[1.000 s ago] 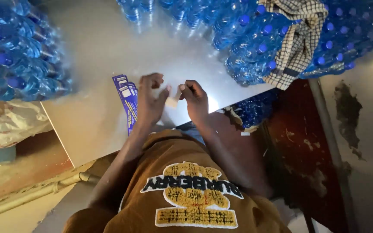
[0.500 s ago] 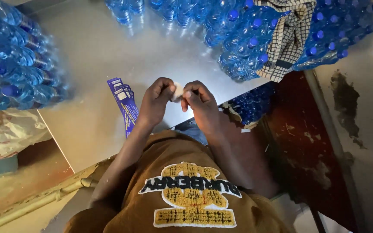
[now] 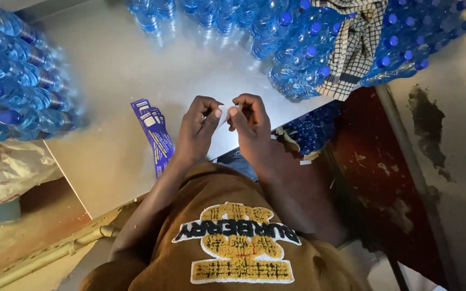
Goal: Manually peeling and applying brand labels to plastic water bottles in a production environment.
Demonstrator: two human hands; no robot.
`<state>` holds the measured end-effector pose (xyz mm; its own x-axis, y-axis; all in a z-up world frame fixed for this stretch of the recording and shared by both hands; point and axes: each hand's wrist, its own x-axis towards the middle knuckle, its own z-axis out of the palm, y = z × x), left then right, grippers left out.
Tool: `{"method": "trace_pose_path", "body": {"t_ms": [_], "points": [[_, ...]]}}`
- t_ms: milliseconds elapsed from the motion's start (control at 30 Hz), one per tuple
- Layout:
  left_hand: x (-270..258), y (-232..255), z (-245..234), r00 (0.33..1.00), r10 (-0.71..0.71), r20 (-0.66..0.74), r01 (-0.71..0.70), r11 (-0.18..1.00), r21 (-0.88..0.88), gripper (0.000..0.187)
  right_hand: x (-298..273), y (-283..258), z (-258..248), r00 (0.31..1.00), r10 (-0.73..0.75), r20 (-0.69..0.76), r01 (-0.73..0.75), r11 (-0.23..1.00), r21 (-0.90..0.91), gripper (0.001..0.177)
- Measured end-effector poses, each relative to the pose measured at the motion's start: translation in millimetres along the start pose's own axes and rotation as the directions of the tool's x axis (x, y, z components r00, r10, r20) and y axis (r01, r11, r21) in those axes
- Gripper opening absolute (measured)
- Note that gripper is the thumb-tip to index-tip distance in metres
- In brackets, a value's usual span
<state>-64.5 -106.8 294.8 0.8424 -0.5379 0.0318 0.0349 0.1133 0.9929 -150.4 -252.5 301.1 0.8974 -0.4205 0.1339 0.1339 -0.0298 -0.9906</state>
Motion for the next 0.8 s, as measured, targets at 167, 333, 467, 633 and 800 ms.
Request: {"method": "trace_pose_path", "body": {"t_ms": [167,333,467,633,800], "points": [[5,-17,7,0.998,-0.003,-0.057,0.002,1.0,-0.022,0.008,-11,29,-7,0.999,0.029,-0.026,-0.024,0.986,0.164,0.027],[32,-50,-23,0.975,-0.061,-0.214,-0.043,0.891,-0.451,0.018,-49,84,-35,0.988,0.136,-0.067,-0.111,0.951,0.288,0.041],[54,1,-48,0.902,0.091,-0.421,-0.131,0.989,-0.069,0.012,-57,48,-65,0.937,0.307,0.168,-0.199,0.862,-0.467,0.026],[60,-2,-33,0.92,0.12,-0.373,-0.07,0.987,0.146,0.005,-45,32,-53,0.753,0.658,0.006,-0.187,0.223,-0.957,0.029],[39,-7,12,0.994,0.035,-0.105,-0.023,0.994,0.109,0.008,-21,-7,-30,0.985,0.171,-0.026,-0.172,0.984,-0.035,0.049]]}}
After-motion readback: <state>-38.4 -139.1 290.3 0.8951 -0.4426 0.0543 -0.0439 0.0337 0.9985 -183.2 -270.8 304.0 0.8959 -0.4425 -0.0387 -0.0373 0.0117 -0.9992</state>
